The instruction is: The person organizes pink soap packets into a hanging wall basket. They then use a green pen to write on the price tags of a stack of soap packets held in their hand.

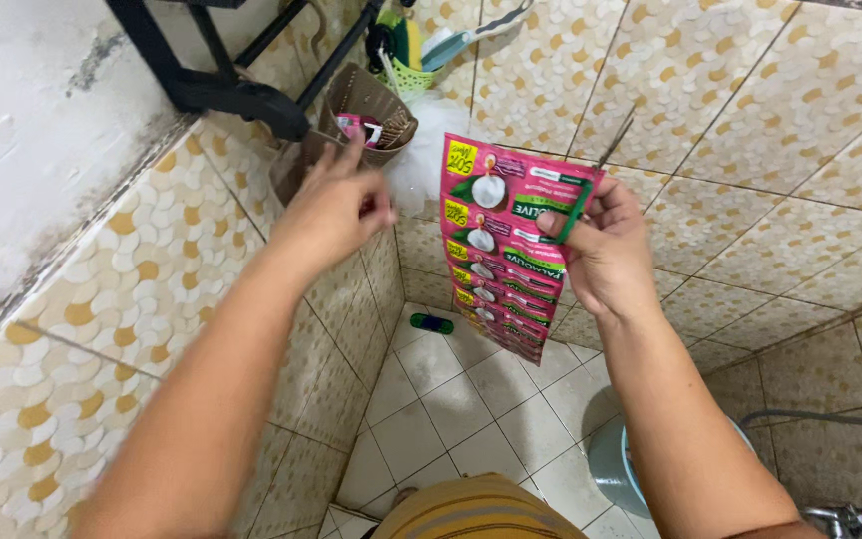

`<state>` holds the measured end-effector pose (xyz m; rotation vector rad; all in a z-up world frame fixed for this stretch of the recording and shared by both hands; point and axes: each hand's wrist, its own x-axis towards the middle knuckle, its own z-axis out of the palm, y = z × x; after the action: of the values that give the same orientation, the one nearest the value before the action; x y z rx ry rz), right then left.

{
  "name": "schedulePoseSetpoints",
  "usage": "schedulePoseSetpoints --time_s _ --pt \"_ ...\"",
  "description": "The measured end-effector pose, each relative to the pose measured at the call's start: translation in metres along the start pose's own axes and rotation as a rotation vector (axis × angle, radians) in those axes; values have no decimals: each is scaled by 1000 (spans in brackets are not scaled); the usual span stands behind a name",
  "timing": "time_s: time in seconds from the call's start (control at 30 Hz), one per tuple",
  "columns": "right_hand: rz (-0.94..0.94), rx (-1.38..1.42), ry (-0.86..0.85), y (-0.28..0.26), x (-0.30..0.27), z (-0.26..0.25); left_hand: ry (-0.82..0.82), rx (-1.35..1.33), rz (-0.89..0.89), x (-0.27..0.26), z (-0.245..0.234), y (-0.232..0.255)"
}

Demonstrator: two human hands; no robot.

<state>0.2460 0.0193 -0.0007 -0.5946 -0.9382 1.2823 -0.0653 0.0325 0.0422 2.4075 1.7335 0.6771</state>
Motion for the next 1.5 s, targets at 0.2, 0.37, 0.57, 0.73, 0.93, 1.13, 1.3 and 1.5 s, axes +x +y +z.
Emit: schedulePoseSetpoints --time_s 0.2,0.37,0.57,0.73,0.93,1.13,1.3,1.5 --pt "124 156 -102 -4 2 8 118 -1285 384 -12 65 39" --pt "224 202 -134 0 -2 6 79 -1534 114 -10 98 32" --pt "263 95 -110 27 -16 -27 -51 -1463 -267 -27 98 43" --pt "288 -414 -218 10 -24 -102 -8 -1293 -55 -28 87 32" --pt "510 -720 -502 -18 -35 -153 -7 -1067 -28 -33 76 26" --pt "591 -712 -591 -11 -29 -131 -79 -1120 -161 -33 70 32" --pt "619 -670 -565 -12 -30 -117 -78 -1134 -95 -34 70 36" --pt "622 -662 -557 -16 -33 -112 -106 -1189 -137 -41 64 40"
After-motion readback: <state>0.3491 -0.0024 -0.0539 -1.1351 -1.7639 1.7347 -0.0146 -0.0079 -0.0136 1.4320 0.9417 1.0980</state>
